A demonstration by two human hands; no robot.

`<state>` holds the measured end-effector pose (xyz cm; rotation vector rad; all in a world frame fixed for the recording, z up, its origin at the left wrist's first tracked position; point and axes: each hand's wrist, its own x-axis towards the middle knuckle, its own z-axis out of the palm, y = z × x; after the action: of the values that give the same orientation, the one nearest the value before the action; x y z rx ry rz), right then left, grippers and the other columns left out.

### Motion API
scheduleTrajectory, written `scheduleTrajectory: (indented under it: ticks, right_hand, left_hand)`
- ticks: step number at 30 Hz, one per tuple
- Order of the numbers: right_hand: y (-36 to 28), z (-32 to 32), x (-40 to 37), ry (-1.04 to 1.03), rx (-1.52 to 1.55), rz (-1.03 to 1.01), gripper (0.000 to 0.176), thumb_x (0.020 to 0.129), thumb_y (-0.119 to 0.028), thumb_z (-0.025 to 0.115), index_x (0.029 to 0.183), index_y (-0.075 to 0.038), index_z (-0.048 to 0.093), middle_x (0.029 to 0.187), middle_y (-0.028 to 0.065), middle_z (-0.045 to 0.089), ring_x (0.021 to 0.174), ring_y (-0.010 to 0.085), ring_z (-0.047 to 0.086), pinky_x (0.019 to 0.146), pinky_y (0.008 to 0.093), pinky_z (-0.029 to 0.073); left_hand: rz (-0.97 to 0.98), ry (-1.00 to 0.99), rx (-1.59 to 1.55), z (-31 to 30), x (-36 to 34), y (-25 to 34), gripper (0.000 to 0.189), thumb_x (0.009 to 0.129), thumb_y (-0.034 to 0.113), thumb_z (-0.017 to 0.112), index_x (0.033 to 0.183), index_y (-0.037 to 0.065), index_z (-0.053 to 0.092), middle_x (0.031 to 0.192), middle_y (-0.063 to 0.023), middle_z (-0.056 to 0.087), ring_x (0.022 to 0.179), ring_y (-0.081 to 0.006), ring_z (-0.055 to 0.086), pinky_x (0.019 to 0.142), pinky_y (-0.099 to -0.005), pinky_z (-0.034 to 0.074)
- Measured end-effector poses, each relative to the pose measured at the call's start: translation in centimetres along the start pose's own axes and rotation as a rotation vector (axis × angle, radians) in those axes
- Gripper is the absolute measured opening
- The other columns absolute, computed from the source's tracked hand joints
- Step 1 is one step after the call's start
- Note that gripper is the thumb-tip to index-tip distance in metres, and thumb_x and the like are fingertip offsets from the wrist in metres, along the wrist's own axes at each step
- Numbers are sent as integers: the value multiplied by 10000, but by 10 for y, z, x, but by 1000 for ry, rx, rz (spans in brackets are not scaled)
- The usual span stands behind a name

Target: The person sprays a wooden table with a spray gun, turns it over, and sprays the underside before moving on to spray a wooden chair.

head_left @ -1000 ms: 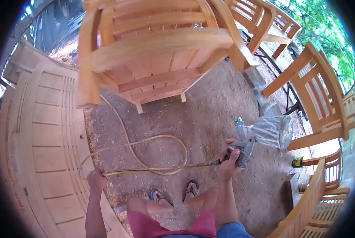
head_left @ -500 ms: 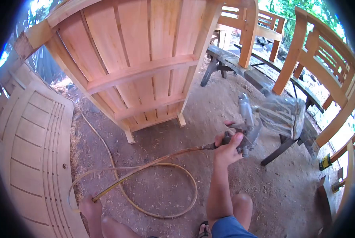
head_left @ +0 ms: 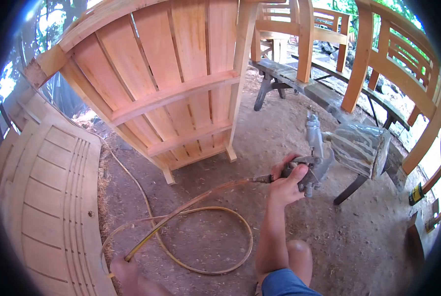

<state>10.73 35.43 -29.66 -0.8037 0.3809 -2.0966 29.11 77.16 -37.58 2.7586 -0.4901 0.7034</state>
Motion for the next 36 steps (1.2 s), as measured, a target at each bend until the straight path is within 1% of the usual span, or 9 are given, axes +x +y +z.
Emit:
scheduleTrajectory:
  ticks: [2,6,11,14,20,26,30,33,36]
  right_hand:
    - [-1,-1,-5,-95,-18,-18,576,879,-553,609,989,-1,489,709,63,514,427,112,441,377,242,318]
    - [-9,-1,-14,-231,18,7,576,864,-564,623,963,-11,496,704,51,498,440,114,439,384,240,313]
    - [-14,1,-4,-112,32,7,544,875,-540,625,954,-15,506,716,53,502,443,115,433,404,235,320]
    - [-5,-6,2,-52,70,-26,516,897,-509,614,1010,-19,496,755,70,519,437,114,426,401,242,332]
    - [-19,16,-9,72,-71,-57,618,882,-570,588,1041,20,494,861,121,584,445,100,461,382,216,332]
    - [-4,26,-60,-470,20,152,624,890,-610,548,1046,-10,476,962,134,606,476,81,470,399,218,347]
    - [-13,54,-99,-584,-79,204,628,892,-634,520,989,-14,498,954,115,602,485,63,459,406,204,324]
    - [4,64,-115,-629,71,196,606,903,-616,517,972,-14,504,925,100,603,481,62,446,409,202,313]
    - [11,75,-127,-700,234,224,674,927,-511,554,1262,73,514,865,119,630,512,89,478,463,218,391]
  left_hand:
    - [88,25,48,2,0,-3,221,680,171,728,615,-4,610,588,-214,582,568,-419,588,561,-503,457]
    - [87,22,-7,4,-1,-5,222,689,180,721,615,5,607,591,-215,580,581,-419,590,566,-506,454]
    - [30,-42,-4,7,-2,-5,167,678,154,696,646,11,615,612,-222,582,615,-423,596,575,-508,455]
    - [46,-22,11,2,1,2,250,704,204,723,600,10,607,593,-212,579,583,-415,588,572,-512,444]
    - [-53,-113,-71,7,-5,-16,198,686,207,728,736,20,685,679,-213,633,664,-415,623,638,-489,487]
    - [-325,-403,-21,-7,-51,-44,219,720,239,677,864,83,732,716,-205,660,698,-403,645,685,-497,503]
    - [-336,-294,-21,18,-97,-77,220,730,231,653,902,132,748,728,-206,664,700,-399,647,678,-498,510]
    - [-385,-215,-83,15,-93,-78,220,720,207,647,903,147,753,733,-205,664,700,-397,646,670,-494,513]
    - [-389,-220,-59,24,-94,-96,217,722,189,639,901,152,755,730,-197,664,692,-395,643,668,-492,513]
